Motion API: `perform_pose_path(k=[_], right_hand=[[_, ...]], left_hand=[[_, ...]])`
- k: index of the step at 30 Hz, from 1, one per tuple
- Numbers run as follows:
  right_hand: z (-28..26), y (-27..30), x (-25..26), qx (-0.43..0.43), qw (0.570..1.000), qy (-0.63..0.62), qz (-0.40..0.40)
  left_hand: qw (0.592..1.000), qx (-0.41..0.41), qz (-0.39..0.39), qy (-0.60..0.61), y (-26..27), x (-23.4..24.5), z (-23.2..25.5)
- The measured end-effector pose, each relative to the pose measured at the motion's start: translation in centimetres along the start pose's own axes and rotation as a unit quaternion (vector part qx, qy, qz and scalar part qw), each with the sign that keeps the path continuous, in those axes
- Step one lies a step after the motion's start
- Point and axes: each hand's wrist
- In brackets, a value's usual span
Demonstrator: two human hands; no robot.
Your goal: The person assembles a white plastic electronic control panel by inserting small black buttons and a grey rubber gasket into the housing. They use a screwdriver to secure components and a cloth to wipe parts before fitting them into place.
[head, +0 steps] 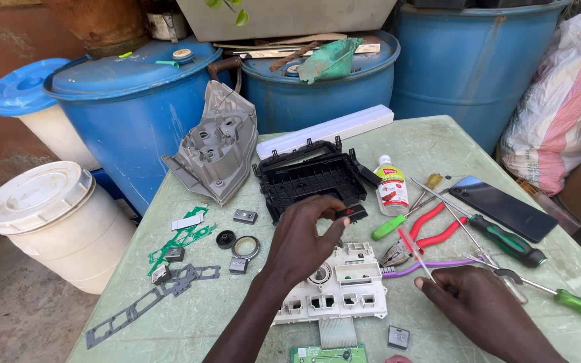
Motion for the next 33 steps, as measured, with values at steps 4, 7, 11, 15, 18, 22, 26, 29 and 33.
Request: perform_pose_path(k=[4,7,11,15,18,22,26,29,33], right_hand=[[-1.6,0.2,0.1,-0.122,0.98,0.134,-0.084],[-1.4,0.1,-0.3,-0.109,0.973,0.174,-0.108],[-3.8,0.3,1.4,-0.151,0.965,0.178,-0.116],[-3.2,-0.2,1.3,-0.138,0.971,0.174,-0.091],[-0.6,-1.1,0.2,-0.115,0.978,0.158,-0.068],[-1.5,-0.9,-0.1,-0.127,0.985,0.117,-0.024],[-3.2,-0.6,-0.5,-0.051,0.996,-0.036,0.058],[-8.6,-1.2,0.8,-0.033,0.997,-0.07,0.032],[-15.5,-2.7,1.9,-0.027,0.998,-0.032,-0.05]], left_hand=[[0.997,0.068,0.007,-0.025,0.7,1.4,-1.3],[0.998,0.053,0.02,-0.032,1.2,2.0,-2.9],[0.997,0.055,0.011,-0.058,1.2,2.8,-3.9],[0.991,0.094,0.018,-0.09,2.1,4.1,-5.5],[0.986,0.123,0.026,-0.106,4.0,5.6,-6.8],[0.986,0.127,0.031,-0.104,6.4,6.6,-7.6],[0.983,0.071,0.011,-0.168,7.7,5.6,-8.7],[0.978,0.057,0.006,-0.201,7.9,5.0,-9.4],[0.974,0.045,0.044,-0.216,8.1,4.9,-9.6]])
Point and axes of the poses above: each hand's wrist, its own y-axis away from the middle knuckle, its own x-axis out of the back of the hand, z = x × y, and after that the axes turned 3 degrees about -y, right-handed
